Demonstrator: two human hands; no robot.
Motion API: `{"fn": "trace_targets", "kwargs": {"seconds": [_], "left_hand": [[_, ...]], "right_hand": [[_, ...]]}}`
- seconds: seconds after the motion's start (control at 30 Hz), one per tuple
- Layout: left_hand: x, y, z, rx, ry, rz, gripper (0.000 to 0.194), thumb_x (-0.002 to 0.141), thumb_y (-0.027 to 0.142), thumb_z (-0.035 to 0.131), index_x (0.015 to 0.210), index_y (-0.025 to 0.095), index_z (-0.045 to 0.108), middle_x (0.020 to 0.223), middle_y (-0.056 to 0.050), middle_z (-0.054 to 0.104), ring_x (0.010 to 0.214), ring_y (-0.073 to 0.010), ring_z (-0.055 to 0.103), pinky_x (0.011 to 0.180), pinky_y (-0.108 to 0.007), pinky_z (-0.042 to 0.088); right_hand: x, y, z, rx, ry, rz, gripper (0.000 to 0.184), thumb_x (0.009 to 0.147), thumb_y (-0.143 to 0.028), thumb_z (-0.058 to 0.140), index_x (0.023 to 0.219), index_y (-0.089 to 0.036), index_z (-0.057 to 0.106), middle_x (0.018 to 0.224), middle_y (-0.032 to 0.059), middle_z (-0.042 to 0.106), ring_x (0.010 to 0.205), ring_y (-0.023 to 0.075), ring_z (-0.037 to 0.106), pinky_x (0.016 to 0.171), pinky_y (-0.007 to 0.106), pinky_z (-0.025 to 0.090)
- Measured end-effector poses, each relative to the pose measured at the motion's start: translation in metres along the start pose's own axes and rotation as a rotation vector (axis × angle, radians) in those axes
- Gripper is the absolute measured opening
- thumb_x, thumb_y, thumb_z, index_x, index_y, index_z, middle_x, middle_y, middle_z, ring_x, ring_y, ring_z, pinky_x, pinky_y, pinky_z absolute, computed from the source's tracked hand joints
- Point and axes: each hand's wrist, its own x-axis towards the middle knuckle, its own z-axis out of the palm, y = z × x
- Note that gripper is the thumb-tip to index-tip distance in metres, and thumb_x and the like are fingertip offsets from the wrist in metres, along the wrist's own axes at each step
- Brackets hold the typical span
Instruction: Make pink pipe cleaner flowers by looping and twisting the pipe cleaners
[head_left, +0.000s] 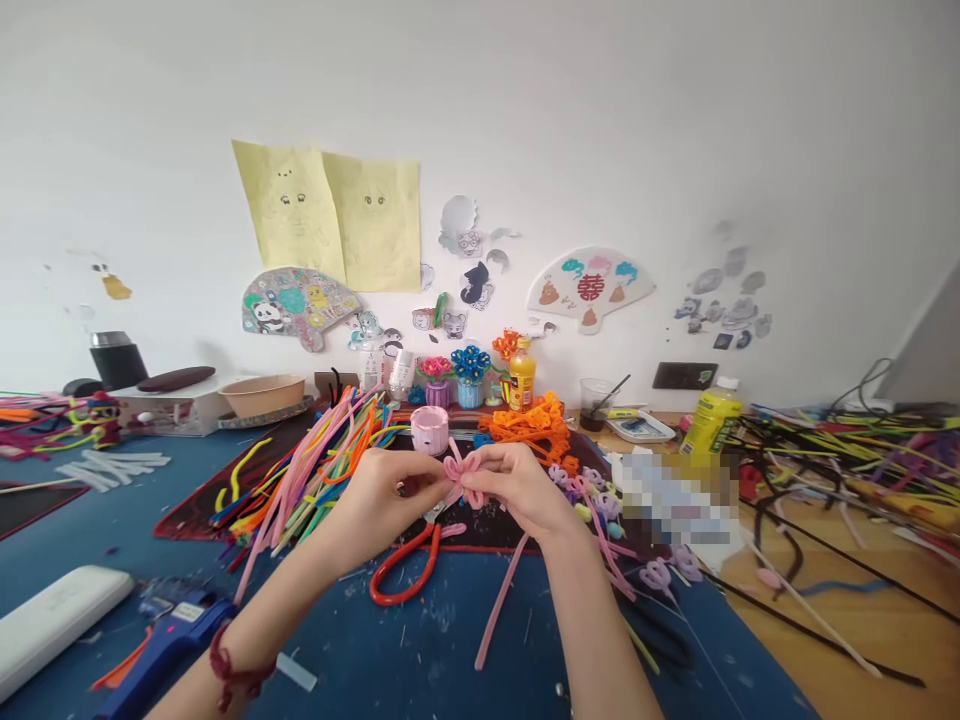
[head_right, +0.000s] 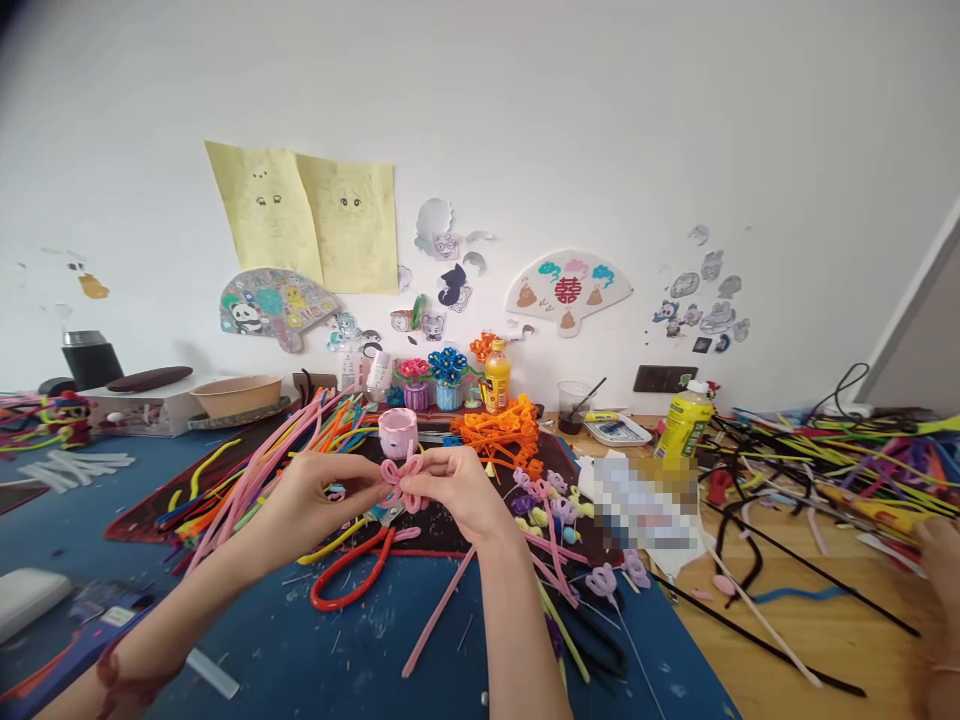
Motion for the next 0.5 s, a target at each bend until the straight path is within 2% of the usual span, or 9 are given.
{"fn": "trace_targets", "kwargs": {"seconds": [0.17,0.27,0.43,0.5], "left_hand": [[0.004,0.005,-0.010,0.079,-0.065,0.136,0.029,0.090,0.035,0.056,0.080,0.015,0.076,0.066,-0.003,0.070,0.055,-0.0101,0.054,0.053,-0.018,0.039],[0.007,0.008,-0.016,0.199,-0.093,0.249,0.031,0.093,0.032,0.052,0.080,0.016,0.075,0.065,-0.003,0.068,0.055,-0.0104,0.055,0.055,-0.019,0.040],[0.001,0.014,-0.013,0.583,-0.050,0.584,0.035,0.098,0.016,0.037,0.085,0.013,0.069,0.064,-0.004,0.061,0.056,-0.0130,0.051,0.053,-0.024,0.040],[-0.003,0.017,-0.010,0.745,-0.004,0.741,0.033,0.098,0.012,0.035,0.089,0.012,0.067,0.067,-0.005,0.062,0.060,-0.0151,0.054,0.056,-0.026,0.043]], "right_hand": [[0.000,-0.002,0.001,0.043,-0.015,0.093,0.011,0.061,-0.018,0.080,0.063,-0.013,0.070,0.051,-0.0018,0.063,0.044,0.0073,0.052,0.048,0.020,0.040],[0.001,-0.003,0.001,0.089,-0.010,0.162,0.013,0.058,-0.019,0.081,0.062,-0.013,0.071,0.050,-0.0019,0.062,0.043,0.0071,0.050,0.047,0.020,0.040],[0.001,-0.002,-0.001,0.182,-0.020,0.226,0.016,0.055,-0.018,0.082,0.057,-0.012,0.068,0.049,-0.0022,0.059,0.043,0.0053,0.046,0.045,0.019,0.036],[0.002,0.000,-0.002,0.193,-0.038,0.245,0.016,0.056,-0.019,0.082,0.059,-0.012,0.068,0.048,-0.0025,0.058,0.043,0.0051,0.045,0.044,0.019,0.034]]}}
